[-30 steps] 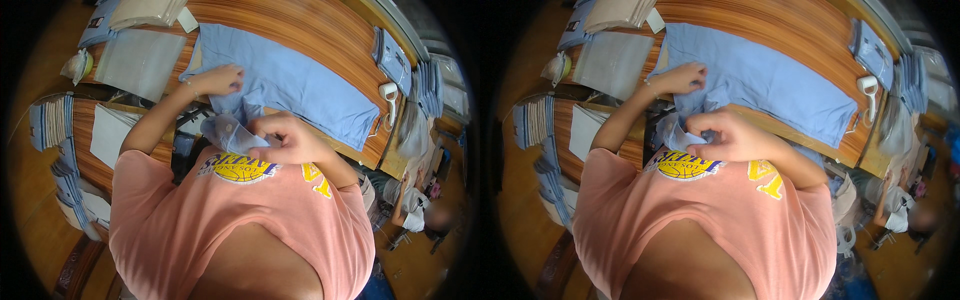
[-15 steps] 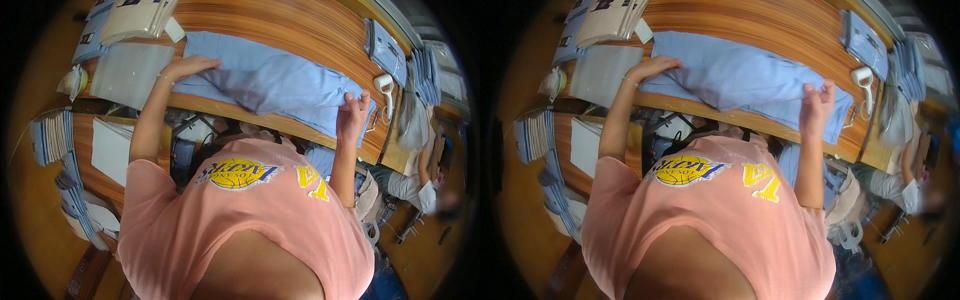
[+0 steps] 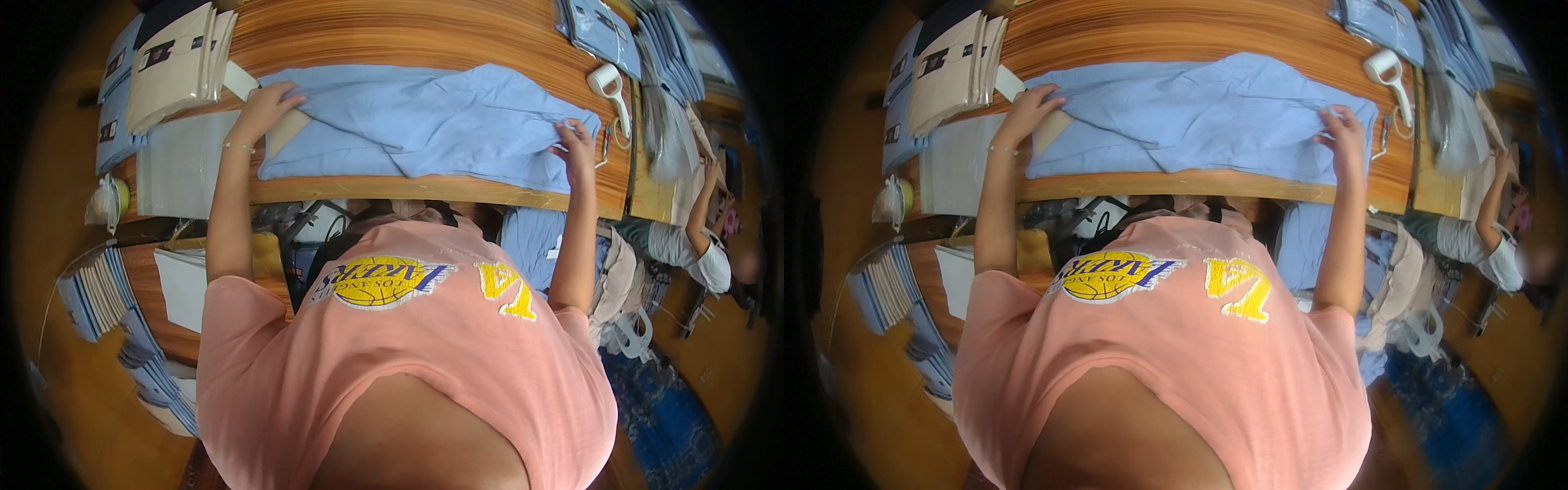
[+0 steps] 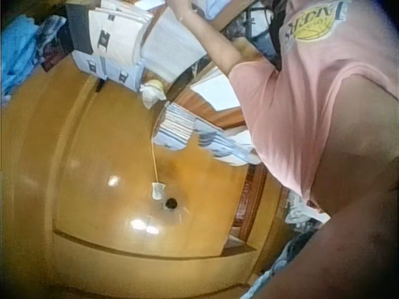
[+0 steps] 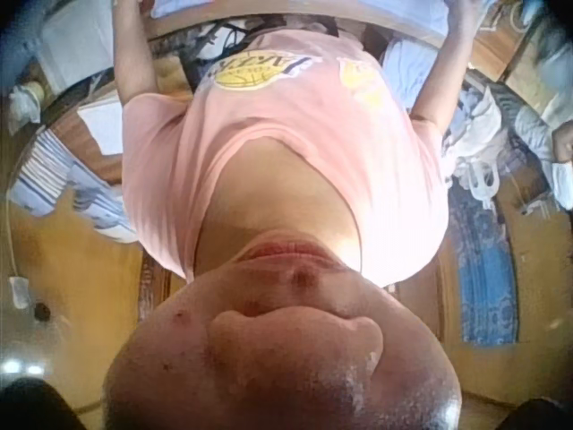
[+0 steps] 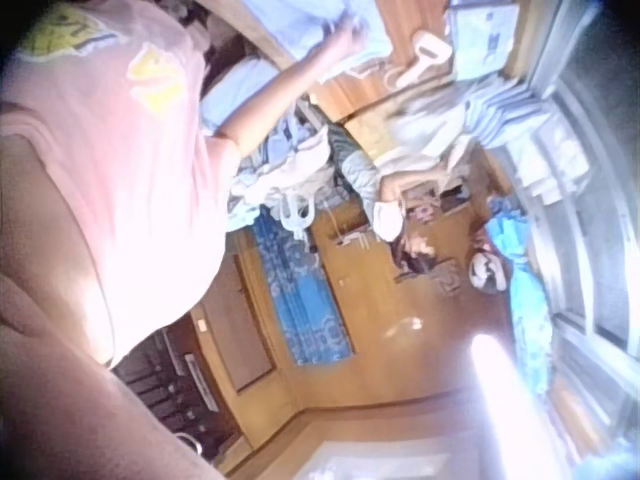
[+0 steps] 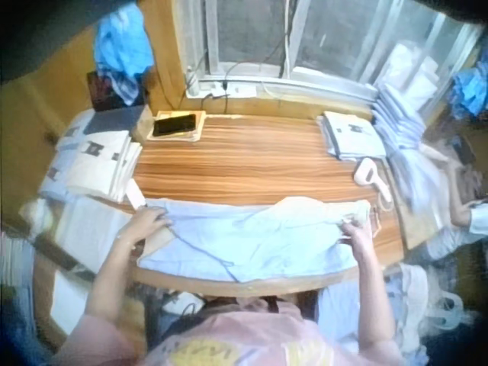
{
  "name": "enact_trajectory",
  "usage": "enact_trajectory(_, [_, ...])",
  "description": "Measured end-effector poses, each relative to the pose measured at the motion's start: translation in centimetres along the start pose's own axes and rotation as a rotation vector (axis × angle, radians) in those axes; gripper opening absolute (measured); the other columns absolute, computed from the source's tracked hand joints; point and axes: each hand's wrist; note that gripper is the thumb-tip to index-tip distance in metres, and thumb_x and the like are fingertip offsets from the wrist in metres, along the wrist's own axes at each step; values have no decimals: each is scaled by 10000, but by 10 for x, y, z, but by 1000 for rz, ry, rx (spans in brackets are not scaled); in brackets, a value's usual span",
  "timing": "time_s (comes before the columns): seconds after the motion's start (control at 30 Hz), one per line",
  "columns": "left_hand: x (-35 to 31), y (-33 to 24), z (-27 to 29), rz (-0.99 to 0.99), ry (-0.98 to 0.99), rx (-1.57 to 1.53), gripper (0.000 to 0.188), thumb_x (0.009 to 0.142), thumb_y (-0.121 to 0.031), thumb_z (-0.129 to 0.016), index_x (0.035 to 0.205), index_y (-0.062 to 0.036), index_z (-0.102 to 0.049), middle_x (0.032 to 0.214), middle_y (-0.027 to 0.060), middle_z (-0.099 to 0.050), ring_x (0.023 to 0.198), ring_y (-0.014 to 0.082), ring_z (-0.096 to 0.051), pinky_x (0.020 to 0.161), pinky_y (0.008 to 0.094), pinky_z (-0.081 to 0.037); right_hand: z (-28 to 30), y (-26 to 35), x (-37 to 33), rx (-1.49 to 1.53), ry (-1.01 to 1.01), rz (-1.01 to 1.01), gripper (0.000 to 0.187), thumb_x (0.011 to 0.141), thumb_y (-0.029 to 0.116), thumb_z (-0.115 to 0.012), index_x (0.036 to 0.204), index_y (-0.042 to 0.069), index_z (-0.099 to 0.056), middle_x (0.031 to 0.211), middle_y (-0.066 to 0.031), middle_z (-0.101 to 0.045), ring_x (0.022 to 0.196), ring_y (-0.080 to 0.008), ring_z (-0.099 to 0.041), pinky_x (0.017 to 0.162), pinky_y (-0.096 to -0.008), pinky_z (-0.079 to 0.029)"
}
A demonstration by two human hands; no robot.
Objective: The person folds a light-blue shirt using a card, places the folded shirt into a plastic bag, and seals the bag.
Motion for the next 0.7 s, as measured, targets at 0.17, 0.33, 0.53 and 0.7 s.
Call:
enact_trajectory(0.17, [8,8,-2,1,-131,105,268,830,-268,-591,1005,-69,-630,932,91,-618,1009,258,-513,880,415,-336,-2,-35,3,-85,-26,-11,150,778,106,-662,913,71,-606,753,-5,-574,672,-89,-554,523,-222,-480])
enact_trajectory(0.33, [11,-7,-2,84,-208,235,330,806,-272,-626,1079,-89,-598,1195,132,-508,1103,310,-439,932,445,-316,25,-87,27,-549,-20,260,198,771,137,-680,927,18,-649,796,-41,-613,728,-147,-571,656,-258,-459])
enact_trajectory(0.53, [22,-150,-30,-297,-416,-38,463,796,-261,-634,1204,-81,-512,1250,181,-434,1196,356,-365,1020,468,-272,100,-79,36,-704,-405,304,344,743,267,-712,972,18,-649,917,-120,-629,832,-222,-578,730,-327,-457])
enact_trajectory(0.7, [54,-291,-113,-659,-179,-177,456,838,-333,-576,1239,-128,-500,1365,133,-367,1262,349,-311,1036,498,-249,102,-72,38,-1194,-484,203,512,686,370,-733,1032,11,-611,1003,-223,-611,931,-362,-590,786,-438,-470])
Point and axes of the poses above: each hand's wrist, its own x-axis towards the middle knuckle, its own z-axis out of the back of the hand, y = z × x
